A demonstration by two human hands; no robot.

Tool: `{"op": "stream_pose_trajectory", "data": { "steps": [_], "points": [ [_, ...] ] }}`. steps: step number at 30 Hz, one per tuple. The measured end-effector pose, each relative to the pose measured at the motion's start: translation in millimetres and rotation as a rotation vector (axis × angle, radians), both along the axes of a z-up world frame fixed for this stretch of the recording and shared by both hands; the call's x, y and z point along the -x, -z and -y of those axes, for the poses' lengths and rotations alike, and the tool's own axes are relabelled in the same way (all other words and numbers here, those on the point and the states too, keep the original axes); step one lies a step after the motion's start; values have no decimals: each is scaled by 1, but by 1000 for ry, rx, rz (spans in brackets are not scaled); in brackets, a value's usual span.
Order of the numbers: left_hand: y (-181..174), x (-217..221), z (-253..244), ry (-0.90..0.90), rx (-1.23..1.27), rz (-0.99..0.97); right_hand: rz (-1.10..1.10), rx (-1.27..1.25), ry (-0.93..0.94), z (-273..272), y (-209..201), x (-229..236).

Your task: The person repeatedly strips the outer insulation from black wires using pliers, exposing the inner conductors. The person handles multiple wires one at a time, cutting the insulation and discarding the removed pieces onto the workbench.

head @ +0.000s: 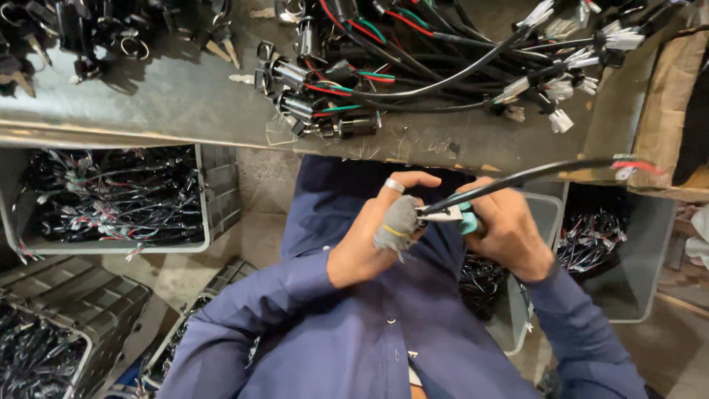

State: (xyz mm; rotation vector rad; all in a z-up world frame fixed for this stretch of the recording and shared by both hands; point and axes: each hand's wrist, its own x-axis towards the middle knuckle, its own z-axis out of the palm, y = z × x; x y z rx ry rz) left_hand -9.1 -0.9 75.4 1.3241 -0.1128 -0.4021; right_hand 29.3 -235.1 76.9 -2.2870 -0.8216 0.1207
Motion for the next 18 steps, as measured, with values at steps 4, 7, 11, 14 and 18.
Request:
{"op": "stream_pose_trajectory", "data": {
  "steps": [4,7,11,14,18],
  "points": [
    [9,-5,-9,5,-32,181,-50,71,28,1,-16,10],
    [24,-10,-11,25,-191,335,-160,101,67,1,-7,21],
    [48,-15,-7,126,-424,224,-212,145,81,2,25,28],
    [59,-15,0,80,-350,50,-139,269,82,6,40,34],
    [70,-20,-2,173,-282,-64,-120,173,46,16,52,28]
  ]
}}
